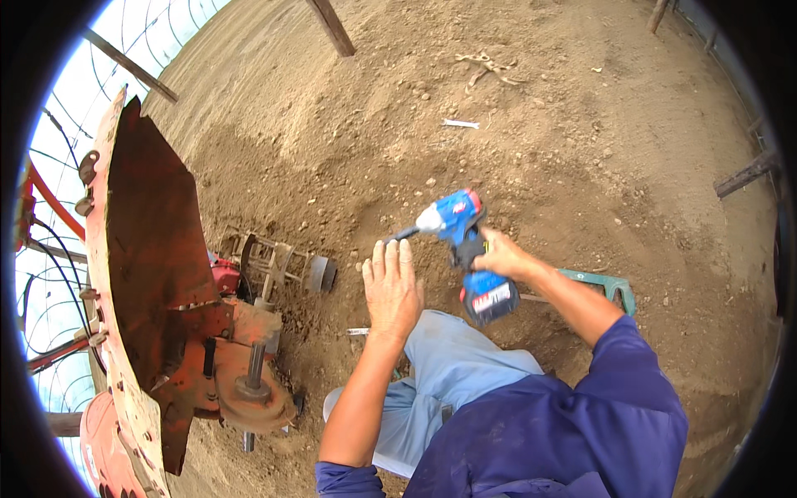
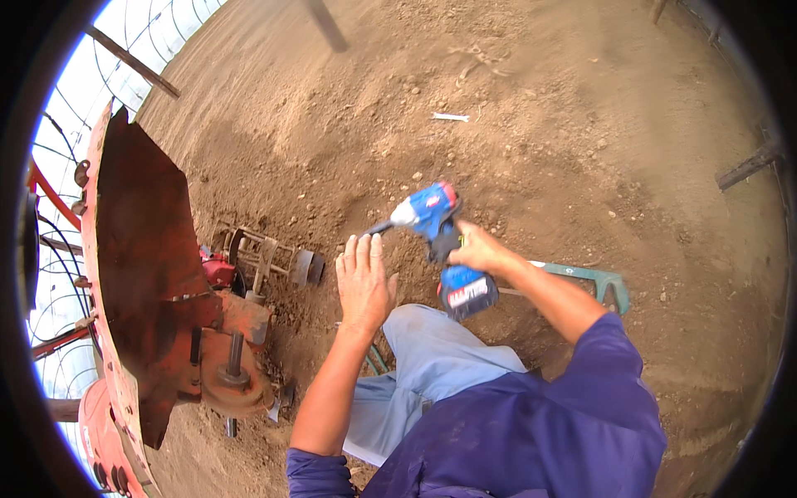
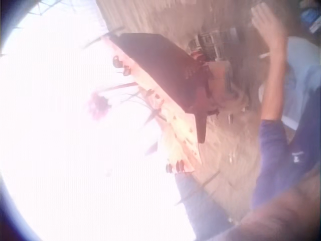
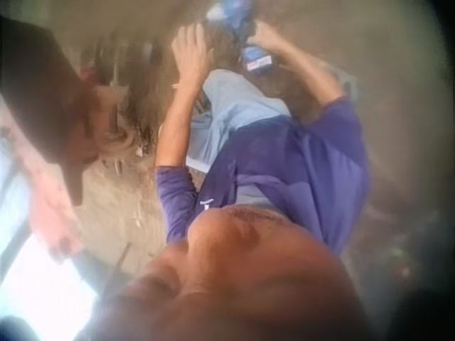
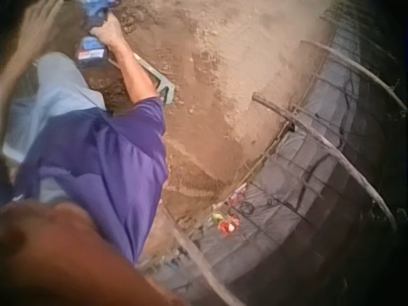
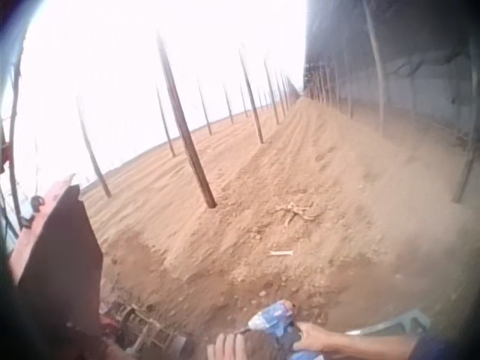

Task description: The person uses a cordless impact wrench and a wrench to remove and reinstall bolts on a large orange metal plate attached to a machine. They repeatedly loosen and tighten fasteners while seated on the ground.

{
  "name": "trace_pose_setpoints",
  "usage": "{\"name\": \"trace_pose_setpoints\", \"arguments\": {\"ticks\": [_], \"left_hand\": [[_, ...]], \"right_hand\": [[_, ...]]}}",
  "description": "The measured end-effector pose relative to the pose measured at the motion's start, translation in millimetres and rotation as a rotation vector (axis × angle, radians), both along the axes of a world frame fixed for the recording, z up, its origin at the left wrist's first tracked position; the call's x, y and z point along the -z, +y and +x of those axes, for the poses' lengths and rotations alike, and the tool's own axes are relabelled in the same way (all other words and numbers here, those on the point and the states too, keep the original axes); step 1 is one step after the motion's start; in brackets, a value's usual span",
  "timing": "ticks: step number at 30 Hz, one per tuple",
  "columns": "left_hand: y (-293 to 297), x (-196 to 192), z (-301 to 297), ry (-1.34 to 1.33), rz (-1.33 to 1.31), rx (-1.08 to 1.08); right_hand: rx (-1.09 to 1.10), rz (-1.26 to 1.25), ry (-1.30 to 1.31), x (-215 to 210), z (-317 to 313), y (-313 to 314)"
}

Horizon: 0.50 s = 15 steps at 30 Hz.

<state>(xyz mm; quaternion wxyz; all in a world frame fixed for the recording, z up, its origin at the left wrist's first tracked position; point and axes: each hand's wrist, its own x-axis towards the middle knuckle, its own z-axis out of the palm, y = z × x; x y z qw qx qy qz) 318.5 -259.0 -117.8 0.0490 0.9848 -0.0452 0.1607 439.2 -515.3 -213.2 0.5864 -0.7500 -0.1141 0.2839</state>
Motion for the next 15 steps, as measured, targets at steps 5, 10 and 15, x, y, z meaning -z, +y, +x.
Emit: {"name": "trace_pose_setpoints", "arguments": {"ticks": [5,10,15], "left_hand": [[13.2,24.1,19.2,0.216,-0.073,0.041],[60.6,42.2,-5.7,0.409,-0.095,0.141],[64.6,56.5,-5.2,0.241,-0.087,0.103]], "right_hand": [[-0.206,0.254,0.252,-36.3,-46.2,25.2],[-0.209,0.150,0.481,-20.9,-75.4,58.2],[-0.146,0.085,0.463,-27.5,-73.6,67.0]]}}
